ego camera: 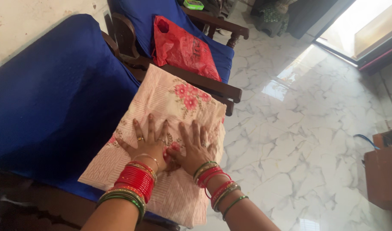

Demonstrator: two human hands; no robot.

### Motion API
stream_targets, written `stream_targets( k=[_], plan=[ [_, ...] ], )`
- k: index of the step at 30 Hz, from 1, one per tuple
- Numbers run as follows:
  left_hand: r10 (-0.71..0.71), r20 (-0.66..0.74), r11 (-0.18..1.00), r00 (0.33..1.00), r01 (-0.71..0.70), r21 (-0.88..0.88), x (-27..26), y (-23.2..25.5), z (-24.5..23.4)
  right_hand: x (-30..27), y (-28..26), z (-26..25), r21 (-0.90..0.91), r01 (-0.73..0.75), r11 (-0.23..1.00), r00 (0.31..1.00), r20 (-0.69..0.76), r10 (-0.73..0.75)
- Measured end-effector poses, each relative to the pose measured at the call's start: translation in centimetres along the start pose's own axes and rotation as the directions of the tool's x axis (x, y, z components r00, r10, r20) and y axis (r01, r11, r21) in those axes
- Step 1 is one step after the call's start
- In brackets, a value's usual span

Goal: The person folds a light pink floral sheet and a maroon checkered sheet by hand, aligning edges and smoothing the fabric. Each folded sheet is placed on a wooden chair with a blue cover in a room with marble flooring and floral wallpaper.

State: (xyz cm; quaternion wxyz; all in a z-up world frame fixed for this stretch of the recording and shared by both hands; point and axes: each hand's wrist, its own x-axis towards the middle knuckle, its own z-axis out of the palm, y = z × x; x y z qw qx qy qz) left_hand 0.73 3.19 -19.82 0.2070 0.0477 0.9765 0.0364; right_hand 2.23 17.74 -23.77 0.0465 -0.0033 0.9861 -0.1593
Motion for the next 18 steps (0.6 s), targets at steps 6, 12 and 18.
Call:
stream_targets(
  k=[6,12,18],
  plan=[
    [0.022,0.047,0.998,0.999,-0.020,-0.053,3.3,-1.3,1.4,2.0,0.3,2.3,-0.046,-0.012,0.999,0.999,0.039,0.014],
    [0.024,-0.021,0.998,0.999,-0.025,-0.049,4.3,-1.9,2.7,2.9,0.1,3.0,-0.061,-0.026,0.998,0.998,0.055,0.029],
    [0.033,-0.047,0.999,0.998,-0.034,-0.029,3.8,-1.7,2.6,2.1,-0.3,2.1,-0.027,-0.037,0.999,0.997,0.061,0.039]
  ],
)
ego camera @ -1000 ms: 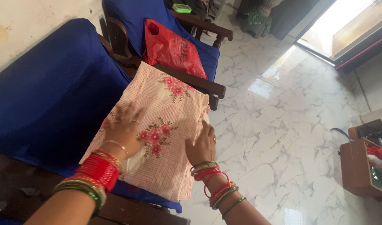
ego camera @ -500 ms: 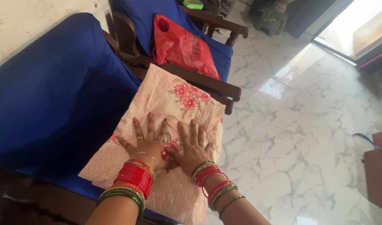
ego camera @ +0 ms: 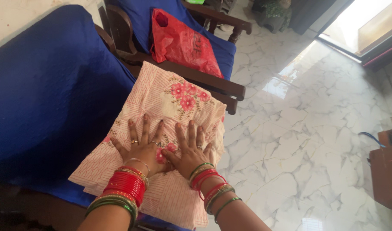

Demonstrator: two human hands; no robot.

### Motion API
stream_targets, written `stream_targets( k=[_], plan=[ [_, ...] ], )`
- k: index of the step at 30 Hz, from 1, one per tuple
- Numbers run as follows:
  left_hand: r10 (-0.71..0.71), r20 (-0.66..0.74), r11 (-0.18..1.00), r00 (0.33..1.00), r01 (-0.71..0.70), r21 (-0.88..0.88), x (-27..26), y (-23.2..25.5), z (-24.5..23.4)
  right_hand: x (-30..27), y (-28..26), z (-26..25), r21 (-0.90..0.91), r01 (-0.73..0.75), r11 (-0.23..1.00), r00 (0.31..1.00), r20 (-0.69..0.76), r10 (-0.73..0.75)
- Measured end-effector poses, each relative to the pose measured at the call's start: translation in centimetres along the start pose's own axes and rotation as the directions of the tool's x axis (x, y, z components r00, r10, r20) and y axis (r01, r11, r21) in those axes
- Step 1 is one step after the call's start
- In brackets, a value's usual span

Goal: The person folds a light pink floral sheet and a maroon checkered sheet by hand, aligning edges and smoothing the fabric. Each folded sheet is placed on a wooden chair with a blue cover in a room with marble flooring and floral wallpaper.

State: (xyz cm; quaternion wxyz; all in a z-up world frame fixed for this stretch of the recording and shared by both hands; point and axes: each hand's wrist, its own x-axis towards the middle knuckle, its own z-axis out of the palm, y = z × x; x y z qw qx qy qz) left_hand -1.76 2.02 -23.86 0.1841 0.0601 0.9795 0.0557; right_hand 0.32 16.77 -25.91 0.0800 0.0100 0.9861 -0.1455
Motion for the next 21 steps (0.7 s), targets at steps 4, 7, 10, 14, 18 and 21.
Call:
stream_targets(
  k=[4,7,10,14,18,21],
  plan=[
    [0.006,0.015,1.000,1.000,-0.006,-0.027,-0.7,-0.5,0.0,-0.8,0.3,-1.0,0.035,-0.002,0.999,0.996,0.087,-0.001],
    [0.042,-0.075,0.991,0.996,-0.051,-0.122,-1.3,-1.1,-0.5,-1.6,1.2,-2.1,0.060,0.056,0.997,0.995,0.075,-0.061],
    [0.039,-0.195,0.949,0.980,-0.098,-0.301,-2.7,-1.0,-0.9,-3.6,2.0,-2.7,0.194,0.156,0.969,0.984,-0.114,-0.136],
    [0.078,-0.313,0.881,0.946,-0.213,-0.423,-7.4,1.6,-1.8,-9.1,0.8,-4.0,0.305,0.198,0.931,0.930,-0.359,-0.080],
    [0.152,-0.452,0.849,0.879,-0.351,-0.396,-14.8,4.9,-2.8,-17.3,-1.5,-5.6,0.423,0.228,0.877,0.846,-0.532,0.036],
    [0.129,-0.598,0.801,0.791,-0.438,-0.408,-21.6,6.6,-2.7,-24.4,-2.4,-6.5,0.514,0.190,0.836,0.809,-0.564,0.163]
  ],
)
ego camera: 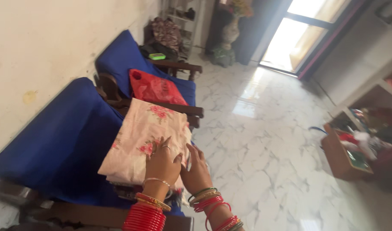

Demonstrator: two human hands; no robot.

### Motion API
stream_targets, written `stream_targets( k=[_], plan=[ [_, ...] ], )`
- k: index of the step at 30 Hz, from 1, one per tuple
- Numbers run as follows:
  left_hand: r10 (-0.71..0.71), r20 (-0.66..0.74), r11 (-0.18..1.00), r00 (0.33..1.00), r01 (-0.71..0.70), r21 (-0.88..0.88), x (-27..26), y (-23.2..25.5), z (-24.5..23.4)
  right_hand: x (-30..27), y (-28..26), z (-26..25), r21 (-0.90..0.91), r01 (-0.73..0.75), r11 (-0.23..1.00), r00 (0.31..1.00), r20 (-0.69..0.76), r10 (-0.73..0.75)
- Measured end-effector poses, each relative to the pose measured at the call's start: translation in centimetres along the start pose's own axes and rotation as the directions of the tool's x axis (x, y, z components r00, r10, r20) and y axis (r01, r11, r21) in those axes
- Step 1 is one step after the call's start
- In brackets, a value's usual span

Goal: The person folds a light pink floral sheet and a maroon checkered sheet by hand, aligning edges and smoothing the fabric. Each folded sheet is placed on a wooden chair with a blue cover in a room with marble flooring and floral wallpaper.

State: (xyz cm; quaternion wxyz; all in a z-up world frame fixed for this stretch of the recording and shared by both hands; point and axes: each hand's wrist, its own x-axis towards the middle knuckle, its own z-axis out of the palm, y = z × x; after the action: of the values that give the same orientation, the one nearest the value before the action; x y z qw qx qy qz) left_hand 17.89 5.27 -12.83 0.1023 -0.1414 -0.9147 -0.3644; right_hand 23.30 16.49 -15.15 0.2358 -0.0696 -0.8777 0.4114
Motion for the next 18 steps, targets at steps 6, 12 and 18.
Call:
stream_targets(
  k=[6,12,18],
  plan=[
    [0.037,0.076,0.995,0.996,-0.043,0.085,-8.7,7.8,-1.1,-6.5,-3.0,-9.7,-0.100,-0.037,0.994,0.990,-0.140,0.022],
    [0.187,0.062,0.981,0.981,-0.182,-0.067,-13.8,15.7,-0.6,-11.5,-4.1,-18.8,-0.111,-0.050,0.993,0.976,-0.214,0.025],
    [0.255,0.265,0.964,0.930,-0.267,0.012,-19.5,23.8,0.9,-18.3,-2.3,-26.4,-0.140,-0.199,0.970,0.939,-0.311,0.147]
  ],
)
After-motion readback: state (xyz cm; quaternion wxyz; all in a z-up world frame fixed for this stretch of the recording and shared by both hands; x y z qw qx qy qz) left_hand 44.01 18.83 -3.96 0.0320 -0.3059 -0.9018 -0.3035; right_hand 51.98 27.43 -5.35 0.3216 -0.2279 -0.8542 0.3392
